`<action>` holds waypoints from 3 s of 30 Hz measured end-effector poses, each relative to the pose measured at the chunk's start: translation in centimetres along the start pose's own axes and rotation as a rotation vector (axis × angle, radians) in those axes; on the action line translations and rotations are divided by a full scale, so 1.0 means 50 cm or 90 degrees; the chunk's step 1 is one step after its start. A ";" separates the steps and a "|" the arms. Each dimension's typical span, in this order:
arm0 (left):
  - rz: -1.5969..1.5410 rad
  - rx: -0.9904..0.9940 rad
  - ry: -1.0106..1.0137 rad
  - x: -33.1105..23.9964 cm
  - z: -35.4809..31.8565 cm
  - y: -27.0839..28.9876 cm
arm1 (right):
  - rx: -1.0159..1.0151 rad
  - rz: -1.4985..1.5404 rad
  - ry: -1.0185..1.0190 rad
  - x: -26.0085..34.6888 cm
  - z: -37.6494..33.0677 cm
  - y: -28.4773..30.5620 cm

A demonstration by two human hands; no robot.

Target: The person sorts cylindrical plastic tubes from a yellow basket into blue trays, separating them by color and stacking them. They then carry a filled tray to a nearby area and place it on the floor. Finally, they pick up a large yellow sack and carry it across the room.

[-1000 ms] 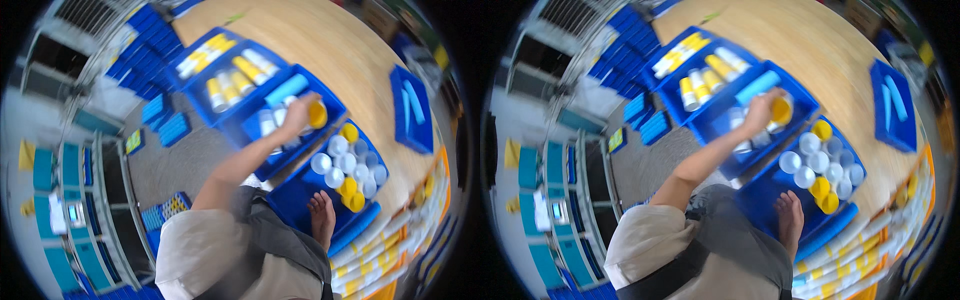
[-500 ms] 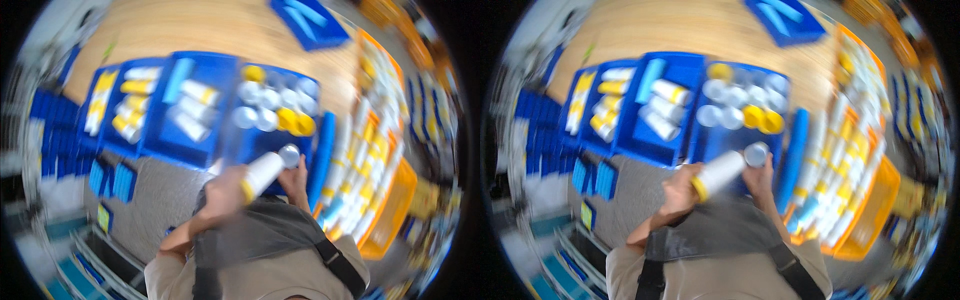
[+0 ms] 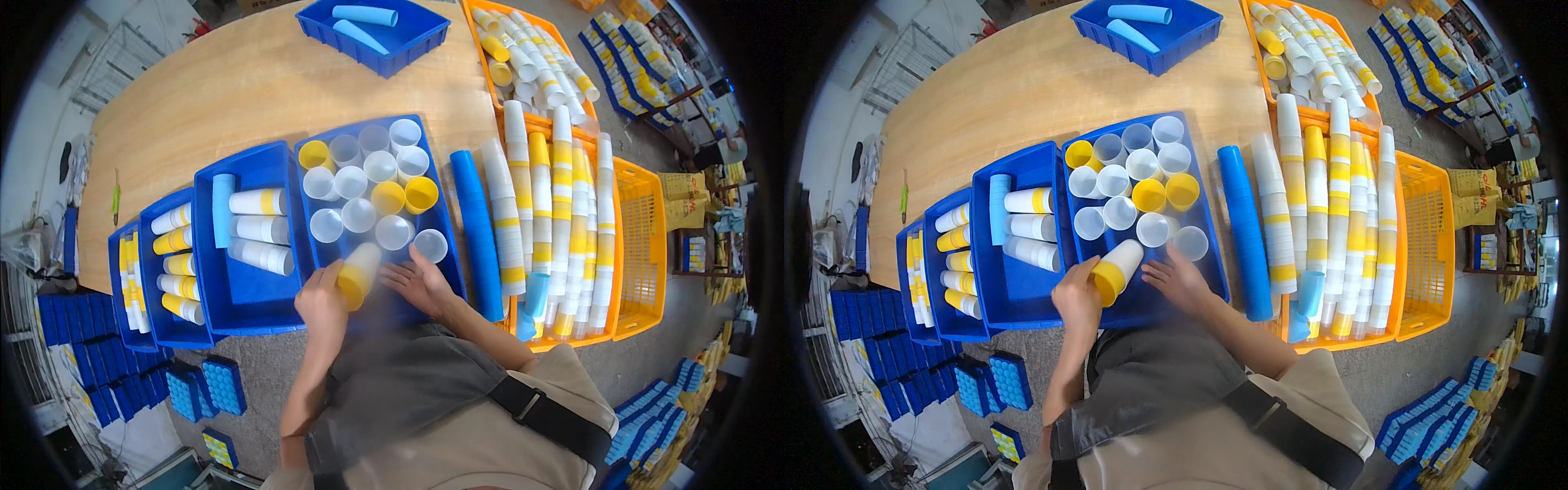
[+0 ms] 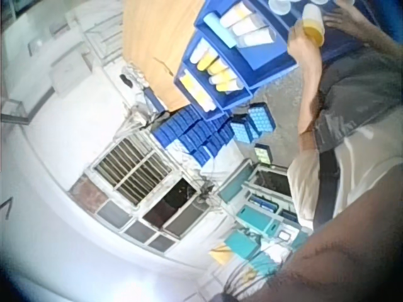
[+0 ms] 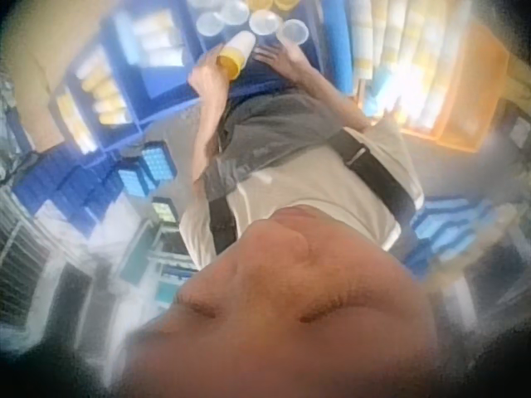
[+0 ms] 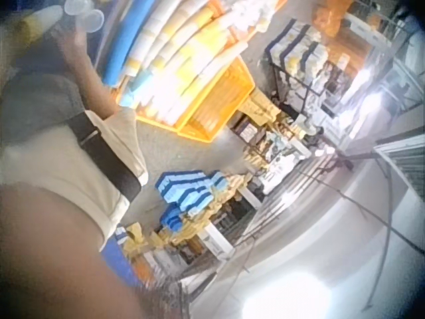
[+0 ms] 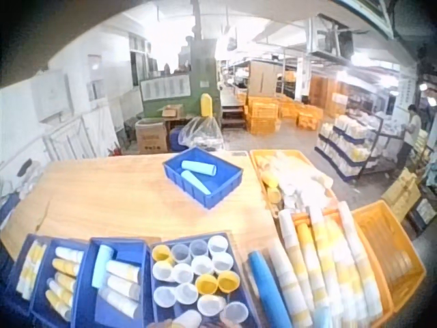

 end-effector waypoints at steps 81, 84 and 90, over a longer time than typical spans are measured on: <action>0.105 0.021 0.058 0.291 0.120 -0.025 | 0.198 -1.311 0.943 0.008 -0.066 -0.118; 0.366 0.157 0.090 0.428 0.193 -0.092 | 0.194 -1.279 0.896 0.018 -0.085 -0.116; 0.327 0.021 0.131 0.466 0.212 -0.071 | 0.046 -1.178 0.886 0.079 -0.148 -0.128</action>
Point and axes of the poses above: each hand's wrist, its own z-axis towards the middle knuckle, its own y-axis out of the back of the hand, x = y × z, the point moved 4 cm from there along z, towards the middle knuckle, and after that the axes turned 9 degrees about -z, right-handed, at the moved point
